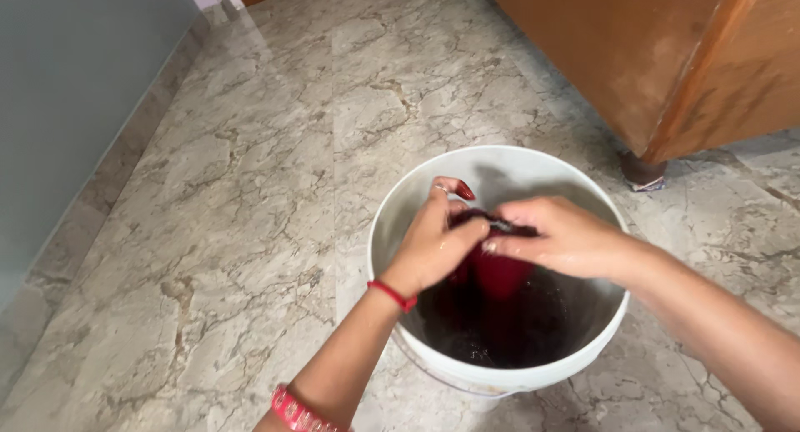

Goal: The person scrubs a maroon cloth on a tiled floor, then dips it into a white bucket of water, wrings it out, and resumes scrubbing the cloth on the floor.

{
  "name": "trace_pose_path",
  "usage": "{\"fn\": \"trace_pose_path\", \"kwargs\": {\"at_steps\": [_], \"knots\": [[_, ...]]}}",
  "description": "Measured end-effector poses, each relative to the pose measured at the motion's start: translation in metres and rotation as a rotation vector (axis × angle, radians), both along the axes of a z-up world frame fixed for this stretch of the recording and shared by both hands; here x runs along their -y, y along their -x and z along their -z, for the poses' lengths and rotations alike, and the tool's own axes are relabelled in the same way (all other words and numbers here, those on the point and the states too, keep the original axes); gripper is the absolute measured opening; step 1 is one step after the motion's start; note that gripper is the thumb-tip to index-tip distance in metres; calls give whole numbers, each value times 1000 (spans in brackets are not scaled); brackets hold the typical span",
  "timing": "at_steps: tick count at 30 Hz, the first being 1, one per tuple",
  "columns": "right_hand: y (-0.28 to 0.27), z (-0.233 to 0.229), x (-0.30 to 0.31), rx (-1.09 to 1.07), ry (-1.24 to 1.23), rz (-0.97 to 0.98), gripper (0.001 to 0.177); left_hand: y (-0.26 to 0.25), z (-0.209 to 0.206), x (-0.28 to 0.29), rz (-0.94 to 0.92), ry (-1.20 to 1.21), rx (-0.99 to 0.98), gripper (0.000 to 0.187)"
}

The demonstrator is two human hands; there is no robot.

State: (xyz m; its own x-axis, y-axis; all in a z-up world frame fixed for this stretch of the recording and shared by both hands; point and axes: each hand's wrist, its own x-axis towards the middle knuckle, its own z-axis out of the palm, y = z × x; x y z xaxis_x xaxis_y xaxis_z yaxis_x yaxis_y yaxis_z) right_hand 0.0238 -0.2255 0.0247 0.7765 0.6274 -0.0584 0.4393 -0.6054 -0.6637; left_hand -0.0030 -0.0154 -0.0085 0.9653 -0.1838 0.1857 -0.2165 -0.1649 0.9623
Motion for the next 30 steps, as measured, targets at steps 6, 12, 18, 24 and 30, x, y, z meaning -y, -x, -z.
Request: {"fn": "trace_pose_path", "kwargs": {"at_steps": [6,12,18,24,30], "knots": [[2,-2,7,-54,-488,-64,28,-1,-4,-3,249,-223,-232,31],[7,-5,-2,204,-252,194,42,11,-11,6,-56,-705,61,37],[17,-14,-11,407,-9,393,54,-53,28,45,318,-1277,-23,33],[16,-12,-9,382,96,405,51,-69,133,113,642,-1544,-39,33],[8,-2,-4,293,153,361,50,-68,132,114,654,-1530,-127,35]]}}
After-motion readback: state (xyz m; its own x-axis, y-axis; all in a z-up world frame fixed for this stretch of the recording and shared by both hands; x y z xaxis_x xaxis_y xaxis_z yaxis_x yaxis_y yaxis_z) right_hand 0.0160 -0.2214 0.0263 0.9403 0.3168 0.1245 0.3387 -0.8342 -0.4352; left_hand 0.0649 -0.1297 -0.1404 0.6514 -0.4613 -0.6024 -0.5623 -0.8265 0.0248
